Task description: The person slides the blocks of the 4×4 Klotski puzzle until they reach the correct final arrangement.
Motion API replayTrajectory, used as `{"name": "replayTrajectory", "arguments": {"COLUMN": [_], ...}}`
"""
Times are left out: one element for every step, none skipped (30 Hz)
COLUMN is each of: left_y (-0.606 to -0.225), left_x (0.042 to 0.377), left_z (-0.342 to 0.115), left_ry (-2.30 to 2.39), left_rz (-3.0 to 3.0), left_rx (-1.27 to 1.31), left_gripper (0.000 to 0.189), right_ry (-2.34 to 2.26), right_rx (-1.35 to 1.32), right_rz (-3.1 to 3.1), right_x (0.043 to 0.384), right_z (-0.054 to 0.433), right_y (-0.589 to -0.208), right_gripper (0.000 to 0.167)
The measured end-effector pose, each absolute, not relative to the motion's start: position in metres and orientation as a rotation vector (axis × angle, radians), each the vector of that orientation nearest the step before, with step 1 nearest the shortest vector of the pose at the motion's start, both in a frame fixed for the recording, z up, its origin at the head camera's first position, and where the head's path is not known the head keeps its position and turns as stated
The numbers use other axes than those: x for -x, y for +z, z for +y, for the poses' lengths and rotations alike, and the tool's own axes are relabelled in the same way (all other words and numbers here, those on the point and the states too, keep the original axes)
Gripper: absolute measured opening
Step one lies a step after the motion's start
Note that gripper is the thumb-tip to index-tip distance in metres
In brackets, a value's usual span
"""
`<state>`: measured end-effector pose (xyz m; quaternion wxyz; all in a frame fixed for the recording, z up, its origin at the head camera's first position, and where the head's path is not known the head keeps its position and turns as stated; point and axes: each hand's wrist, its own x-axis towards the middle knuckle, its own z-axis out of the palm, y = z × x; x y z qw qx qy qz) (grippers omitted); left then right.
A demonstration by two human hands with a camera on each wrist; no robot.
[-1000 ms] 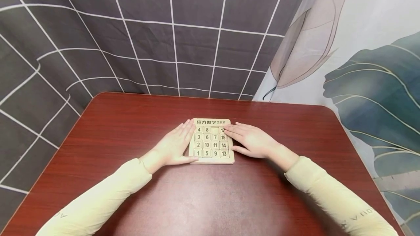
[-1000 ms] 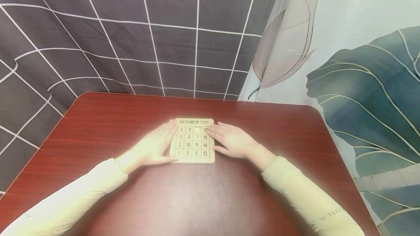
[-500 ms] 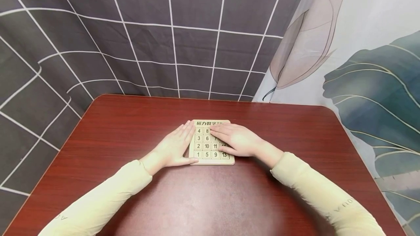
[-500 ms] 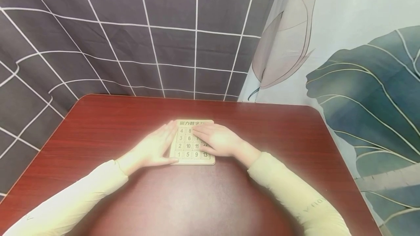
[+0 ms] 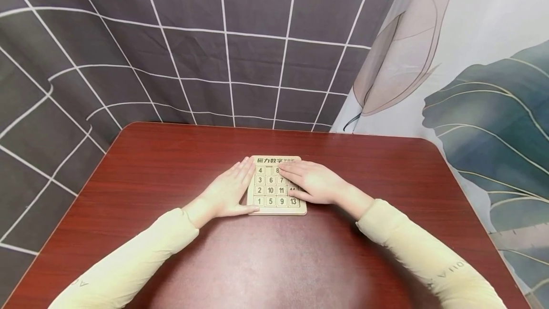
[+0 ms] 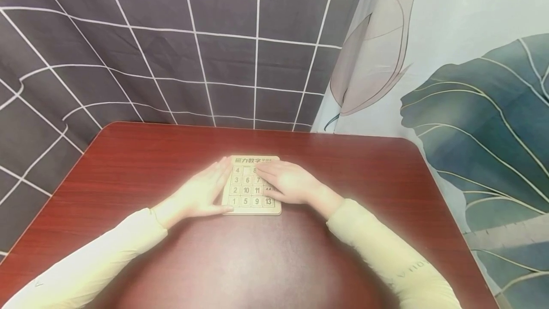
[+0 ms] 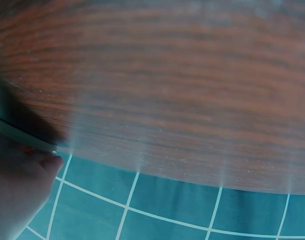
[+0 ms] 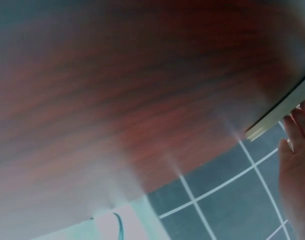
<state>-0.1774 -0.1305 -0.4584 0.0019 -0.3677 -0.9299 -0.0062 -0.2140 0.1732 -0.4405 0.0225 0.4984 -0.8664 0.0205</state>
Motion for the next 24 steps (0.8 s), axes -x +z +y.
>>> {"name": "replayTrajectory", "arguments": {"left_y": [-0.458,-0.458,-0.458,-0.458,-0.458,-0.458,-0.458,-0.458,-0.458,-0.458,-0.459,-0.459,-0.459,-0.459,-0.459,-0.459,-0.459,-0.459,-0.459,-0.459,-0.459,-0.459,-0.459,-0.459], "left_x": [0.177,0.178,0.178,0.178,0.178,0.178,0.178,0.179,0.179,0.179,0.179,0.179,0.179,0.179,0.179,0.179,0.179,0.179,0.179,0.179,0.179,0.179,0.179,0.178], "left_z": [-0.131,-0.131,-0.131,-0.131,-0.131,-0.131,-0.131,-0.131,-0.131,-0.131,-0.132,-0.131,-0.131,-0.131,-0.131,-0.131,-0.131,-0.131,-0.131,-0.131,-0.131,-0.131,-0.131,-0.131], "left_ry": [-0.020,-0.022,-0.023,-0.025,-0.025,-0.023,-0.021,-0.020,-0.018,-0.016,-0.015,-0.012,-0.011,-0.012,-0.013,-0.016,-0.018,-0.019,-0.022,-0.024,-0.024,-0.022,-0.020,-0.022], "left_rz": [-2.916,-2.915,-2.915,-2.915,-2.916,-2.918,-2.918,-2.918,-2.919,-2.918,-2.918,-2.919,-2.919,-2.920,-2.922,-2.922,-2.924,-2.926,-2.928,-2.929,-2.930,-2.931,-2.932,-2.934], "left_rx": [1.154,1.154,1.153,1.152,1.152,1.153,1.154,1.155,1.156,1.156,1.157,1.157,1.156,1.156,1.155,1.154,1.154,1.153,1.151,1.151,1.150,1.150,1.151,1.150], "left_gripper": [0.112,0.112,0.112,0.112,0.112,0.112,0.112,0.112,0.113,0.113,0.113,0.113,0.113,0.113,0.113,0.113,0.113,0.113,0.112,0.112,0.112,0.112,0.112,0.112], "right_ry": [0.067,0.070,0.073,0.073,0.074,0.077,0.079,0.083,0.087,0.093,0.098,0.098,0.097,0.098,0.097,0.093,0.090,0.085,0.081,0.081,0.076,0.072,0.071,0.065], "right_rx": [-1.539,-1.537,-1.537,-1.536,-1.535,-1.533,-1.532,-1.531,-1.530,-1.529,-1.531,-1.533,-1.537,-1.543,-1.549,-1.556,-1.562,-1.566,-1.573,-1.578,-1.583,-1.586,-1.589,-1.593], "right_rz": [-2.682,-2.680,-2.679,-2.677,-2.676,-2.676,-2.674,-2.671,-2.668,-2.664,-2.659,-2.653,-2.646,-2.640,-2.636,-2.631,-2.629,-2.628,-2.628,-2.629,-2.629,-2.629,-2.630,-2.630], "right_x": [0.214,0.214,0.215,0.215,0.215,0.216,0.216,0.216,0.217,0.217,0.217,0.217,0.217,0.218,0.218,0.218,0.218,0.218,0.218,0.219,0.219,0.219,0.219,0.219], "right_z": [0.176,0.178,0.180,0.181,0.182,0.183,0.183,0.183,0.182,0.181,0.179,0.177,0.174,0.171,0.168,0.165,0.162,0.159,0.157,0.154,0.151,0.149,0.147,0.145], "right_y": [-0.441,-0.441,-0.442,-0.442,-0.443,-0.443,-0.443,-0.443,-0.443,-0.443,-0.443,-0.443,-0.443,-0.443,-0.443,-0.443,-0.442,-0.442,-0.443,-0.443,-0.443,-0.443,-0.444,-0.444], "right_gripper": [0.062,0.062,0.061,0.061,0.061,0.061,0.061,0.061,0.060,0.060,0.060,0.060,0.060,0.061,0.061,0.061,0.062,0.062,0.062,0.063,0.063,0.063,0.063,0.063]}}
